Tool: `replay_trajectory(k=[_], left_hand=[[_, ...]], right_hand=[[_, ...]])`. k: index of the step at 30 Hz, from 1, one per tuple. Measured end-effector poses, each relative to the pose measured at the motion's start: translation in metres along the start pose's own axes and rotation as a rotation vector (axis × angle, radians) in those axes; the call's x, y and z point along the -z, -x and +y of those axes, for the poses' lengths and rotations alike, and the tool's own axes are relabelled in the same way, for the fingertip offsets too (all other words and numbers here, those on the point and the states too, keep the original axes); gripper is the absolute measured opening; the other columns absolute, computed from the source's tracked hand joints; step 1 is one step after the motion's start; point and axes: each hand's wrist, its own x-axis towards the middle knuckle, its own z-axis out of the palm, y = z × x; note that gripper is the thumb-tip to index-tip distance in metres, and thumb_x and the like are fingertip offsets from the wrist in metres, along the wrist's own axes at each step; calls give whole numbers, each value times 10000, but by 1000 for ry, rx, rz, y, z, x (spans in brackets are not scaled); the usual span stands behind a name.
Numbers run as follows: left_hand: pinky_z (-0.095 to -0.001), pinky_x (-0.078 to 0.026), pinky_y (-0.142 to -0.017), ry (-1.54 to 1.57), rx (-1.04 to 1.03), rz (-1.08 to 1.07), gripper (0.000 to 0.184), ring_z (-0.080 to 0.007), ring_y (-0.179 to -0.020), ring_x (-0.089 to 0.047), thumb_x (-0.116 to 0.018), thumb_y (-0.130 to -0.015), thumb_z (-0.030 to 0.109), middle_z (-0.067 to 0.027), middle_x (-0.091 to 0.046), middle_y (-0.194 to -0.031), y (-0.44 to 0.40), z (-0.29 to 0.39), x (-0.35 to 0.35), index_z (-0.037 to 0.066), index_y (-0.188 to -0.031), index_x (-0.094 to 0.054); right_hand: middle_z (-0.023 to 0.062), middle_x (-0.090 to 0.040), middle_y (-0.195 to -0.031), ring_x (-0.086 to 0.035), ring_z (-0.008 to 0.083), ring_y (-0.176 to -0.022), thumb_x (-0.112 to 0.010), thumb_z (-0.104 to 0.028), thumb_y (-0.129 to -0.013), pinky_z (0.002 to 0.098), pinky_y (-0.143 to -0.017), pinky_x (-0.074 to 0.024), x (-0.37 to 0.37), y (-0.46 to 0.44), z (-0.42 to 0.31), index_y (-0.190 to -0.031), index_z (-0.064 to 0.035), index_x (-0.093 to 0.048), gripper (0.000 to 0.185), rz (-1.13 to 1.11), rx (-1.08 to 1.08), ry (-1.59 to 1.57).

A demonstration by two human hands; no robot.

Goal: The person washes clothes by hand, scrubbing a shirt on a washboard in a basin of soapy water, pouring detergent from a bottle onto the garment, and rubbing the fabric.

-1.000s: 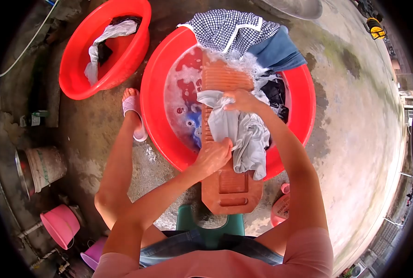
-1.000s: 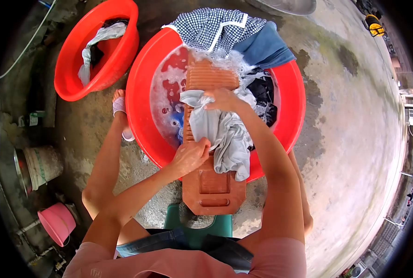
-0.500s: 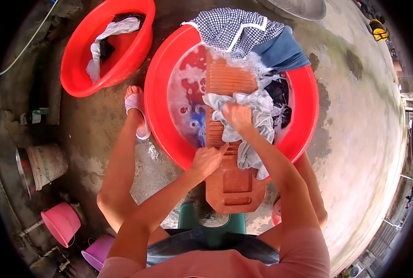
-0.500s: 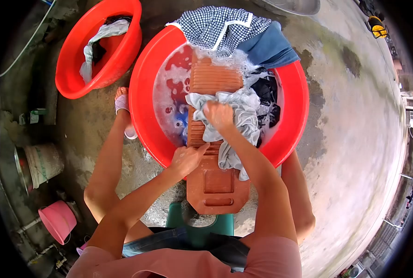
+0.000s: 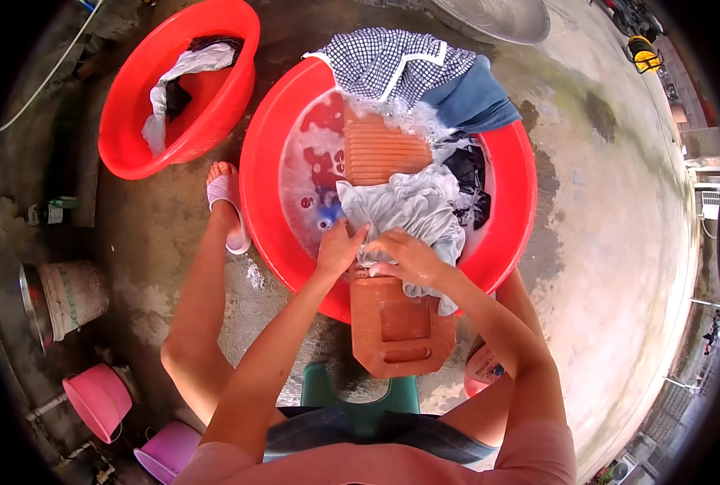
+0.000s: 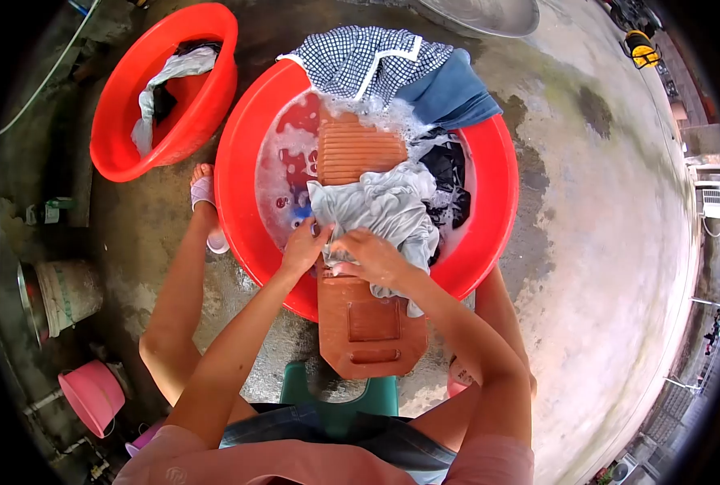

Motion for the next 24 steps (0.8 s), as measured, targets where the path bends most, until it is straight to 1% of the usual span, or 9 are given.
replay_trajectory(k=[2, 4, 7, 10, 13, 14, 16, 22, 24], left_hand=[[-448, -473, -686, -166, 47, -107, 612, -409, -778, -587, -571, -787, 420, -257, -605, -821, -3, 36, 4, -80, -1118, -447], [-450, -476, -692, -270, 37, -127, 670, -394, -781, -598, -592, -762, 453, -255, -609, -806, 1, 42, 3, -79, -1124, -405], [-441, -489, -671, -317, 68, -130, 676, -355, -748, -619, -589, -748, 486, -216, -616, -743, 6, 25, 15, -117, -1031, -469], [-417, -460, -792, -64, 466, -503, 737, -358, -955, -581, -576, -703, 571, -272, -588, -991, -15, -20, 4, -88, -1033, -562], [-392, -432, -843, -55, 323, -452, 748, -351, -1013, -558, -548, -683, 613, -256, -578, -1041, -20, -66, 25, -47, -1033, -585], [-396, -444, -813, -24, 273, -459, 708, -370, -986, -563, -552, -689, 583, -244, -590, -1018, -15, -56, 52, -53, -999, -598], [-400, -464, -691, -304, 313, -380, 465, -319, -808, -623, -565, -740, 409, -224, -625, -852, -17, -60, 79, -16, -919, -623], [-465, -474, -704, -621, 64, -65, 271, -380, -773, -605, -570, -720, 235, -221, -615, -758, -5, 0, 88, -11, -833, -547], [-473, -473, -673, -600, 26, -56, 211, -384, -750, -606, -561, -718, 169, -229, -610, -750, -5, 1, 85, 0, -836, -516]], right_hand=[[221, -414, -1217, -432, 353, -1110, -694, -394, -669, 379, -934, -358, 36, 27, 23, -1286, -83, -350, 772, 263, -54, 467], [251, -376, -1253, -425, 359, -1132, -744, -352, -640, 358, -950, -346, 43, 52, 36, -1372, -53, -156, 985, 255, -586, 566], [287, -351, -1265, -412, 355, -1155, -724, -392, -672, 362, -947, -352, -4, 94, 97, -1367, -11, -45, 1044, 269, -700, -249], [304, -379, -1236, -430, 346, -1146, -707, -409, -698, 375, -921, -369, -25, 90, 74, -1321, 36, -82, 989, 414, -835, -638], [326, -472, -1119, -506, 396, -1043, -706, -384, -709, 392, -863, -411, -44, 78, 57, -1242, 56, -166, 877, 392, -722, -471], [330, -546, -959, -546, 449, -928, -661, -332, -757, 431, -792, -437, -32, 63, 21, -1141, 22, -259, 658, 311, -877, -298], [327, -554, -864, -533, 474, -854, -618, -273, -785, 481, -722, -440, -33, 51, 13, -1096, -10, -313, 509, 218, -616, -179], [153, -558, -584, -590, 332, -573, -656, -180, -716, 382, -473, -468, 101, 44, -55, -963, -155, -492, 298, 322, -603, 559], [138, -587, -756, -602, 314, -707, -685, -172, -683, 398, -582, -484, 123, 65, -59, -1009, -172, -498, 376, 196, -716, 704]])
